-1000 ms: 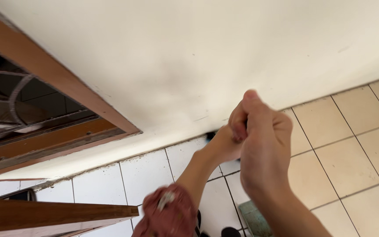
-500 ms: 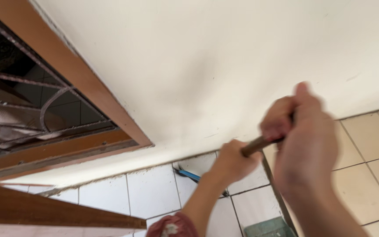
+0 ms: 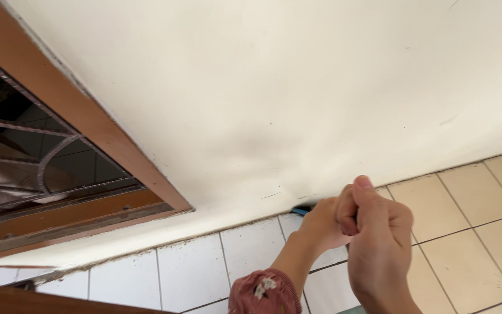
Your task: The person sweeps debris from the floor against a wall and along a railing using a broom and a dustpan.
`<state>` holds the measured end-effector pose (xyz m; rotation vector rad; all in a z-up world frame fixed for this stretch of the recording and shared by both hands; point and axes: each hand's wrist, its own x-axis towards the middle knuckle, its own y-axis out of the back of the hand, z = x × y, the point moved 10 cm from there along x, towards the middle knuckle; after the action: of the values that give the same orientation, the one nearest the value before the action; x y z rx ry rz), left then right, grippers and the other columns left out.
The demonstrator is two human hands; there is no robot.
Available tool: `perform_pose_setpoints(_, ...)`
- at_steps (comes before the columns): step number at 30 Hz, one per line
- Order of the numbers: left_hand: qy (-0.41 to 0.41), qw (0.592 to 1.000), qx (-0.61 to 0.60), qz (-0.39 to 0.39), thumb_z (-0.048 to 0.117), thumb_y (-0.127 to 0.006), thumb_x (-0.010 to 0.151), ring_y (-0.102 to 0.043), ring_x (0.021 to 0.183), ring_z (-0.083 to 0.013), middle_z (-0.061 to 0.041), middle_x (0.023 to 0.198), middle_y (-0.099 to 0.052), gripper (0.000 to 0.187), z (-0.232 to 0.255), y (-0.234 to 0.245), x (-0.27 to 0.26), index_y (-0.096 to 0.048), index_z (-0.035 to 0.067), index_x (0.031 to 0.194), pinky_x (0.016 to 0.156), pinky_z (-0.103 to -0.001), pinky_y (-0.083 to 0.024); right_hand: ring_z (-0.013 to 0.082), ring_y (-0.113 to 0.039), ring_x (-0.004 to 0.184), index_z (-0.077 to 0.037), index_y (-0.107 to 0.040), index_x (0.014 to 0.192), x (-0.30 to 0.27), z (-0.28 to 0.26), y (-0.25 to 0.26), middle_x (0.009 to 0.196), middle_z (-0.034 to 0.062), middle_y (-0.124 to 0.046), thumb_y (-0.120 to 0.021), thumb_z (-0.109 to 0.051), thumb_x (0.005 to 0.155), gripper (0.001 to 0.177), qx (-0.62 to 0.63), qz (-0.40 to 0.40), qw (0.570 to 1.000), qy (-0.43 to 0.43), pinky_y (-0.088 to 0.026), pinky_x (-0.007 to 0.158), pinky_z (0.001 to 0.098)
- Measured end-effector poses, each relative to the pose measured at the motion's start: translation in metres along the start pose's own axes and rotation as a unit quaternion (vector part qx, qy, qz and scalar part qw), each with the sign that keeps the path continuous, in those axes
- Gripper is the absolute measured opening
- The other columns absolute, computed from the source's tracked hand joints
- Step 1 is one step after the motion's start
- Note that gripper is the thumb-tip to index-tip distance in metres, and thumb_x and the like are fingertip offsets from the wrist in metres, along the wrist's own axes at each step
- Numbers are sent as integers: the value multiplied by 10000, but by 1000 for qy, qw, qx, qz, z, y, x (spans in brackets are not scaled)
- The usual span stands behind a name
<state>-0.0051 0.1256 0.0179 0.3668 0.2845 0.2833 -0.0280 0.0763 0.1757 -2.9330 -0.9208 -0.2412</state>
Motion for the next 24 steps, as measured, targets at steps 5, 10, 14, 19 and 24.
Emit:
perform_pose_setpoints(5,117,993,2,-2,409,-611,870,-704,919,-300,-89,938,-748,308,-33,22,-44,-678,112,918,749,-443,-538,156,-284,561,-95,-266,538,-7,22,-24,524,31,-330,-404,-165,1067,552,108,-30,992,-55,-293,567,355)
perform_pose_setpoints(10,200,978,-25,51,379,-657,814,-711,807,-282,-103,794,-738,295,-71,59,-88,-710,103,725,738,-417,-534,181,-299,567,-76,-310,516,-21,30,-50,510,39,-324,-372,-208,1054,557,168,-60,979,-99,-312,590,382)
perform_pose_setpoints(14,153,976,17,152,245,-646,766,-688,660,-307,-142,707,-710,180,-74,77,-91,-698,84,706,630,-428,-531,197,-290,585,-86,-302,561,-18,23,-48,539,40,-315,-350,-220,1067,526,196,-44,974,-103,-297,615,391)
perform_pose_setpoints(19,-19,988,-22,149,209,-653,776,-625,583,-310,-134,664,-658,163,-10,50,-59,-674,72,690,580,-419,-503,207,-292,594,-106,-302,601,3,-32,-7,569,34,-295,-304,-234,1118,532,165,-5,985,-42,-293,624,393)
perform_pose_setpoints(24,27,994,-102,10,374,-698,770,-659,666,-254,-99,700,-686,292,30,-9,-17,-697,83,764,606,-395,-509,177,-280,546,-100,-281,571,3,-67,29,534,39,-309,-352,-195,1110,552,53,102,992,56,-268,571,351)
